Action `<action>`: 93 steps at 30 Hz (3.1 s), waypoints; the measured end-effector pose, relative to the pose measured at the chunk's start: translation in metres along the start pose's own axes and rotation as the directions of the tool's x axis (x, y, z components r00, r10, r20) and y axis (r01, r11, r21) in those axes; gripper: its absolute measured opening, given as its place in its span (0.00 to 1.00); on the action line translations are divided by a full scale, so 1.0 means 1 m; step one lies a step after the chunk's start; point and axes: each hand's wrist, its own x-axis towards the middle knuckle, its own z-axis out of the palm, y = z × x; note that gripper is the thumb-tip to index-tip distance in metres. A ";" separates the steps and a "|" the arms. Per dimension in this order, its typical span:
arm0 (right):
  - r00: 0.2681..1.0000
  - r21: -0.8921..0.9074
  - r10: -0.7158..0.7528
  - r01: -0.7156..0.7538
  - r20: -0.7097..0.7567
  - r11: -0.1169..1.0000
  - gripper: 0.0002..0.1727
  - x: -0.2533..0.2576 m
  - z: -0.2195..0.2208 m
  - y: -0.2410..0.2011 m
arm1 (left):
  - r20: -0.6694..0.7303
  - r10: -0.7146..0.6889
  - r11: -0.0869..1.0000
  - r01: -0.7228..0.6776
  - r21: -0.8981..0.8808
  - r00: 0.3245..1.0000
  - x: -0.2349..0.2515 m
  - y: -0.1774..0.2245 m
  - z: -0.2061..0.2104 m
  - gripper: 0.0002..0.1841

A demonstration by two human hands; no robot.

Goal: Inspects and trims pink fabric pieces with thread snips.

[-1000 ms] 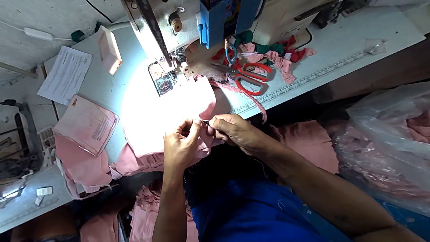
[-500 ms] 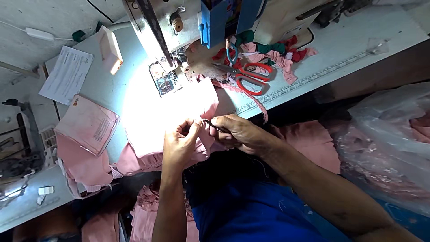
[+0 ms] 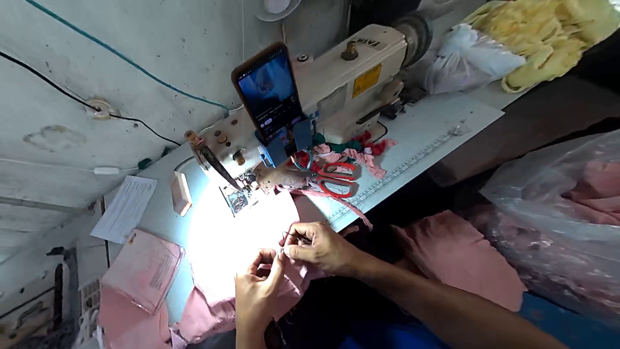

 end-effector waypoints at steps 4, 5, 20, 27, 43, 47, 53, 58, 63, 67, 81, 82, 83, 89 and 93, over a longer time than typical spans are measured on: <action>0.999 0.056 -0.018 0.021 -0.051 0.998 0.09 -0.008 0.015 0.004 | -0.028 0.032 0.999 -0.031 0.041 0.999 0.000 -0.009 -0.014 0.09; 0.998 -0.019 -0.053 0.052 -0.040 0.998 0.11 -0.012 0.017 0.002 | -0.055 0.050 0.995 -0.046 0.083 0.997 0.004 -0.014 -0.020 0.11; 0.970 -0.153 -0.163 0.191 0.179 0.970 0.12 -0.015 0.034 -0.029 | -0.512 0.578 0.815 -0.414 0.406 0.636 -0.042 0.005 -0.054 0.10; 0.991 -0.403 0.014 -0.067 -0.132 0.913 0.16 0.008 0.040 0.002 | -0.338 0.495 0.598 -0.032 0.801 0.800 -0.014 -0.009 -0.022 0.20; 0.997 -0.186 -0.003 -0.010 -0.074 0.982 0.13 0.005 0.028 0.011 | -0.085 -0.113 0.975 0.094 -0.201 0.990 0.004 -0.029 -0.009 0.05; 0.999 -0.374 -0.013 -0.005 -0.046 0.928 0.15 0.009 0.021 0.003 | -0.052 -0.096 0.989 0.089 -0.115 0.994 0.002 -0.029 -0.007 0.06; 0.985 -0.276 0.054 -0.099 -0.165 0.956 0.15 0.011 0.030 0.003 | -0.060 0.001 0.998 0.003 0.069 0.998 -0.003 -0.029 0.000 0.09; 0.978 -0.214 0.077 -0.118 -0.192 0.970 0.16 0.008 0.040 0.012 | -0.165 0.036 0.971 0.005 0.239 0.986 -0.005 -0.028 -0.001 0.09; 0.982 -0.232 0.020 -0.063 -0.185 0.971 0.15 0.007 0.036 0.010 | -0.154 0.041 0.960 0.004 0.281 0.987 -0.003 -0.022 -0.004 0.11; 0.985 -0.125 0.076 -0.096 -0.153 0.988 0.10 0.007 0.031 0.010 | -0.210 0.107 0.953 -0.039 0.302 0.972 -0.004 -0.014 0.001 0.09; 0.962 0.239 0.215 -0.251 0.167 0.938 0.17 -0.018 0.013 -0.003 | -0.128 0.048 0.980 -0.022 0.196 0.991 -0.004 -0.011 0.000 0.05; 0.956 0.244 0.240 -0.276 0.169 0.929 0.17 -0.016 0.013 -0.002 | -0.128 0.061 0.977 -0.034 0.208 0.990 -0.004 -0.011 0.000 0.06; 0.952 0.250 0.256 -0.292 0.167 0.923 0.17 -0.014 0.013 -0.002 | -0.126 0.070 0.974 -0.040 0.221 0.990 -0.005 -0.011 0.000 0.06; 0.952 0.258 0.269 -0.298 0.145 0.919 0.17 -0.009 0.012 0.002 | -0.083 0.091 0.946 -0.060 0.318 0.992 -0.005 -0.008 0.002 0.07; 0.958 0.258 0.252 -0.279 0.133 0.925 0.17 -0.009 0.011 0.005 | -0.062 0.110 0.937 -0.083 0.338 0.992 -0.005 -0.006 0.001 0.06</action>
